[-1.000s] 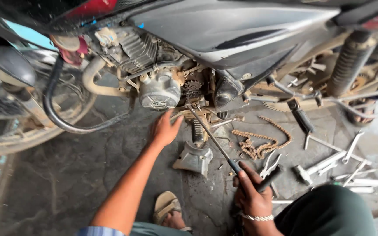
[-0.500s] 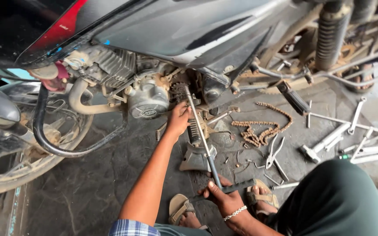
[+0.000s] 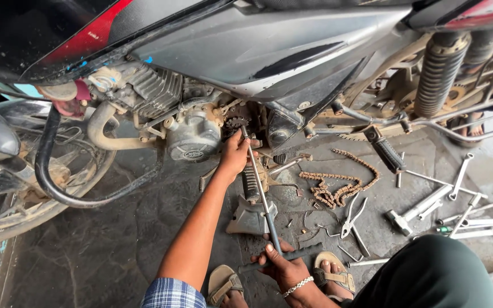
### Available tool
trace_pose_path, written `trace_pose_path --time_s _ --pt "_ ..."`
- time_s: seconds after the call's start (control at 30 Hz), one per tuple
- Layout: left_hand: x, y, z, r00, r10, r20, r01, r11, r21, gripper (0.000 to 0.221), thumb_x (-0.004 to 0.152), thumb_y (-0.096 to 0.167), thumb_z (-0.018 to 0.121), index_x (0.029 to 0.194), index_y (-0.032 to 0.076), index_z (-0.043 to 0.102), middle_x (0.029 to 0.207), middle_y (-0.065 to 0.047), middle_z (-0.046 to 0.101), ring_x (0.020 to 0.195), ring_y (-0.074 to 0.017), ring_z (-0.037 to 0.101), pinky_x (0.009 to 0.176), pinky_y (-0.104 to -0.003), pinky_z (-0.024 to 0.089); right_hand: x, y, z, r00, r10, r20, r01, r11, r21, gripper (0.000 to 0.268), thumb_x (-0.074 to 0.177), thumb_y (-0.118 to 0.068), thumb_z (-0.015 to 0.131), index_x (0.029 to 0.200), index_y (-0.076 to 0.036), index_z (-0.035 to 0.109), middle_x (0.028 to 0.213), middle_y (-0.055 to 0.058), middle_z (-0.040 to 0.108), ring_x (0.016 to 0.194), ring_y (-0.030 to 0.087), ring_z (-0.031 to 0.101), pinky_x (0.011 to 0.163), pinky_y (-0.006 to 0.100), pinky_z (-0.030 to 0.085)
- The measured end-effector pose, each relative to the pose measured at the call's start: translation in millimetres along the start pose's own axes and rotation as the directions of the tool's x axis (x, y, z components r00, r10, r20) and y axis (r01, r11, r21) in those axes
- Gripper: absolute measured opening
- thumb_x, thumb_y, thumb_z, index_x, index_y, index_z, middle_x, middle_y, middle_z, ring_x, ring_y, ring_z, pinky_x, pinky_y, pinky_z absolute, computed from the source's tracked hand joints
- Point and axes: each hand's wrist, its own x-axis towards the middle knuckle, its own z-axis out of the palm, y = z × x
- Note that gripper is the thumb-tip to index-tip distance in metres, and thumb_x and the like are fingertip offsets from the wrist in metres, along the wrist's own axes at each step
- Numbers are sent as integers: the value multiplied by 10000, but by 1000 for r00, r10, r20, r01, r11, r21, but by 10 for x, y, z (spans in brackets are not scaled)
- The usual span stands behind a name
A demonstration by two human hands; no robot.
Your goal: The person kneels beside a motorcycle and uses a T-handle socket wrench to loosen fasteners near the engine sprocket. They remove a plastic cover, detach the drive chain from the sprocket, work on the sprocket area by hand, and reposition the chain while continuing to work with the wrench.
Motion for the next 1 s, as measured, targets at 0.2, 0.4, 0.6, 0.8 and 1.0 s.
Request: trace_pose_path --time_s 0.2,0.4,0.6,0.8,1.0 --pt "77 -35 24 998 -51 -34 51 999 8 302 1064 143 467 1346 72 548 1043 -39 727 754 -117 689 605 -305 604 -8 -67 1 999 30 30 -31 999 23 437 950 -300 632 1353 -136 591 781 29 671 981 213 727 782 350 539" --pt "103 -85 25 997 -48 -57 48 999 -5 303 1057 113 495 1346 61 568 1017 -42 718 732 -117 675 612 -308 595 44 -53 -38 998 41 49 -47 992 114 461 948 -388 579 1324 -123 603 760 49 674 971 255 730 763 367 552" --pt "80 -63 56 997 -49 -63 49 999 4 381 1042 97 499 1421 100 542 1016 -47 724 731 -115 681 625 -293 593 128 -30 -86 993 110 41 -114 988 106 425 966 -370 592 1328 -147 607 797 41 677 1008 238 722 818 374 554" --pt "74 -77 78 995 -22 -96 24 1000 20 418 1040 92 501 1458 113 504 1020 -51 727 740 -120 691 636 -289 580 335 34 -330 987 123 101 -133 986 103 377 950 -372 622 1265 -165 622 807 38 676 1032 225 731 849 369 565" --pt "72 -72 74 991 -20 -135 21 1000 11 412 1047 97 525 1459 85 514 1033 -62 734 771 -119 693 654 -278 590 357 1 -353 930 44 365 -191 906 378 538 947 -511 621 1091 7 636 778 140 703 892 358 755 823 517 644"
